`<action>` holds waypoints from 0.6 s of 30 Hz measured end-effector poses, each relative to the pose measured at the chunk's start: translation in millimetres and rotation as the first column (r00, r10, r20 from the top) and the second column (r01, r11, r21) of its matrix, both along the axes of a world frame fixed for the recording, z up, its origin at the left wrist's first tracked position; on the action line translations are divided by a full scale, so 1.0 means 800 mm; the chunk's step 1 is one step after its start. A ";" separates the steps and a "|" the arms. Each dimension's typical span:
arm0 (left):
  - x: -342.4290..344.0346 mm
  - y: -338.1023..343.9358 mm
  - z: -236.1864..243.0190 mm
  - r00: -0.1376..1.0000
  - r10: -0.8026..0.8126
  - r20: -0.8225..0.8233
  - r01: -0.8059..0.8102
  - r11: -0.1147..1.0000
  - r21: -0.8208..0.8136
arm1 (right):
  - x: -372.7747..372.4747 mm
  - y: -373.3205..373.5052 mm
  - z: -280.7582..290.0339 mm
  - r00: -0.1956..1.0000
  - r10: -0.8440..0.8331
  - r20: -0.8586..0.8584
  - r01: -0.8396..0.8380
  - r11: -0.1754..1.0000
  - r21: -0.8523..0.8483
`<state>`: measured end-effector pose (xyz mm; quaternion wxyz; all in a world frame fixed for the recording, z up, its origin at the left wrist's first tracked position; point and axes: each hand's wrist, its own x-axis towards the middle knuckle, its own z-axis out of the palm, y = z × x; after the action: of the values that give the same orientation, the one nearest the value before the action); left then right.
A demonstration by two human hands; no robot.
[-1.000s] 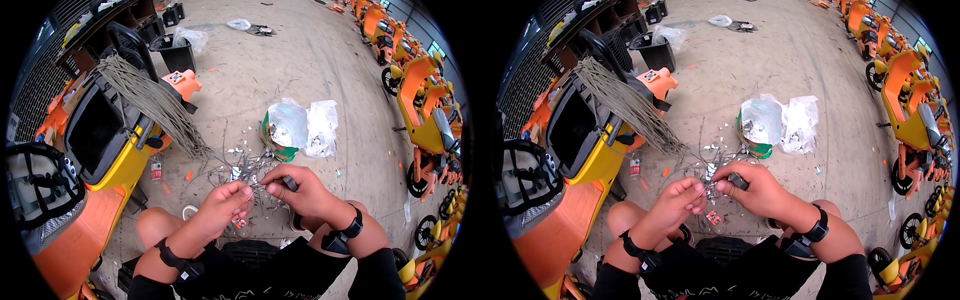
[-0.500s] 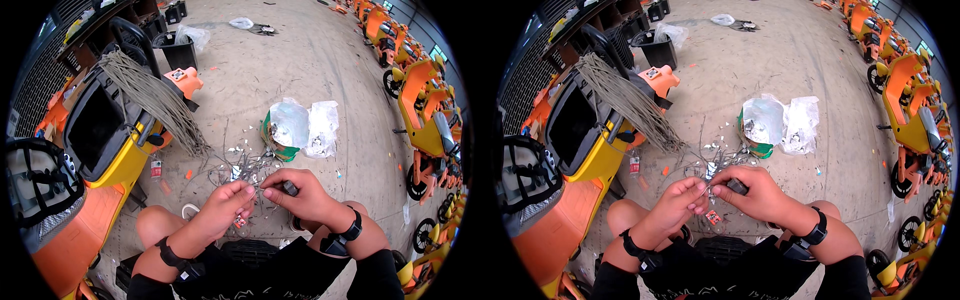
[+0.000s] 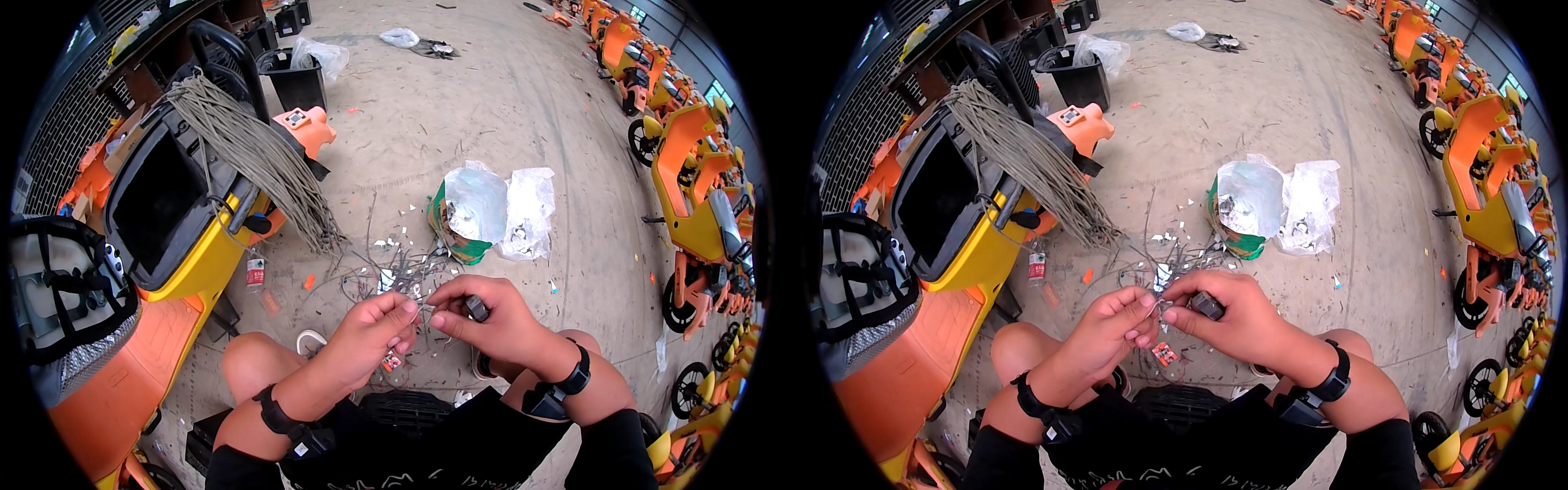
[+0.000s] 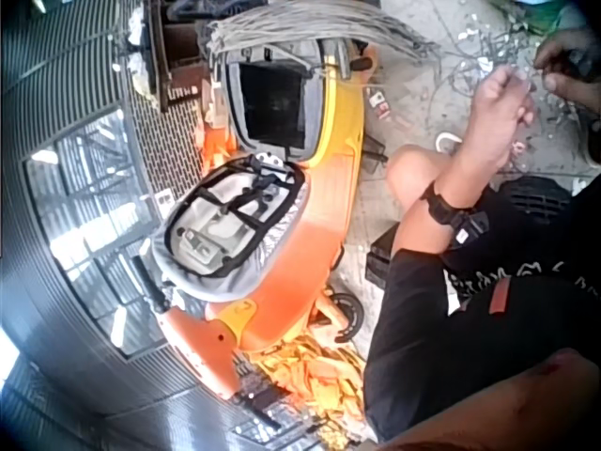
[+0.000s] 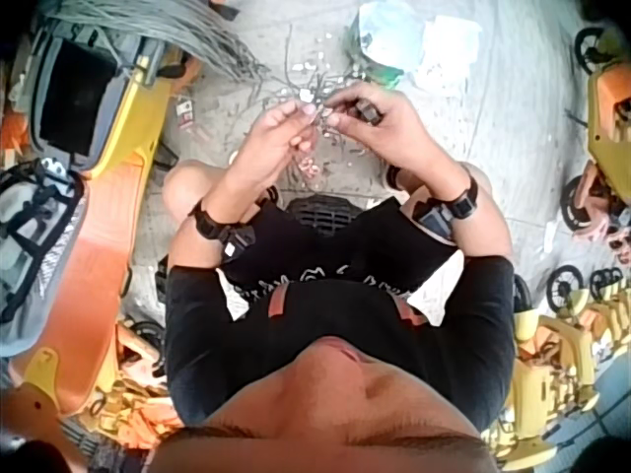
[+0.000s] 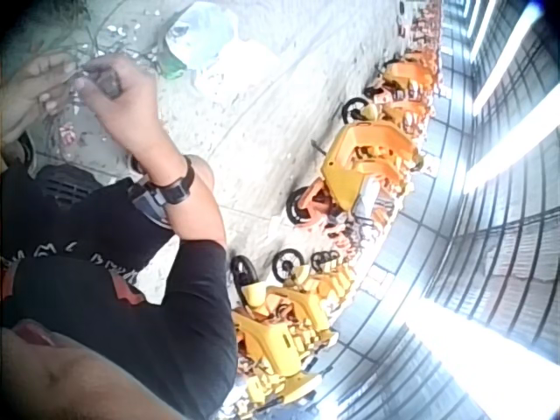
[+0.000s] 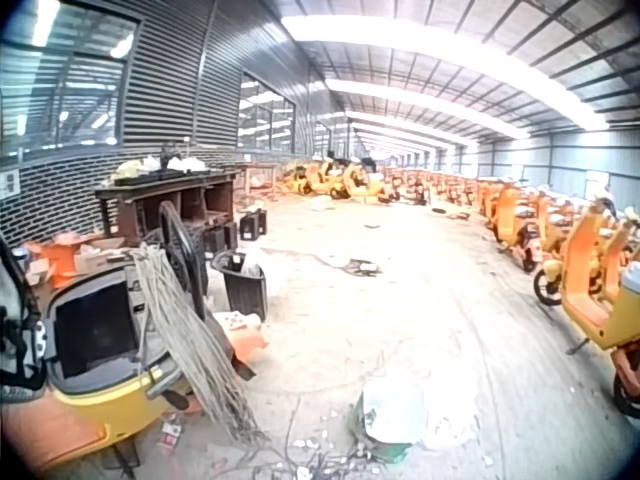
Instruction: The person uses a pair of pliers to cut and manipulate several thin gray wires while sitting in a service area.
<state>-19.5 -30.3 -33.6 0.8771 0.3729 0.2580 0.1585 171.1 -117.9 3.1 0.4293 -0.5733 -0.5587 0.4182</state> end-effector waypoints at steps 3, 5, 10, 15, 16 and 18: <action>-0.001 0.000 0.001 1.000 -0.006 -0.013 0.006 1.000 0.000 | -0.004 0.001 -0.001 0.999 -0.023 0.043 0.021 0.998 0.055; -0.002 -0.001 0.001 1.000 -0.008 -0.019 0.008 1.000 0.000 | -0.001 0.001 0.004 1.000 0.021 0.012 -0.021 1.000 0.014; -0.002 0.000 0.002 1.000 -0.002 -0.027 0.001 1.000 -0.006 | -0.001 0.002 0.002 0.997 0.055 0.058 -0.058 0.997 0.053; -0.002 0.000 0.001 1.000 0.012 -0.006 -0.012 1.000 0.006 | 0.002 0.002 -0.004 0.999 0.041 0.023 -0.043 0.996 0.081; -0.002 0.000 0.001 1.000 0.016 -0.010 -0.016 1.000 0.014 | 0.001 0.002 -0.003 1.000 0.027 0.011 -0.028 0.999 0.046; -0.001 -0.001 0.003 1.000 0.023 -0.022 -0.022 0.999 0.036 | -0.003 0.001 -0.002 1.000 -0.002 -0.011 0.002 1.000 -0.024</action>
<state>-20.2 -31.4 -30.9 0.8657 0.3871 0.2690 0.1686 168.5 -117.3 1.4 0.4258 -0.5767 -0.5507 0.4275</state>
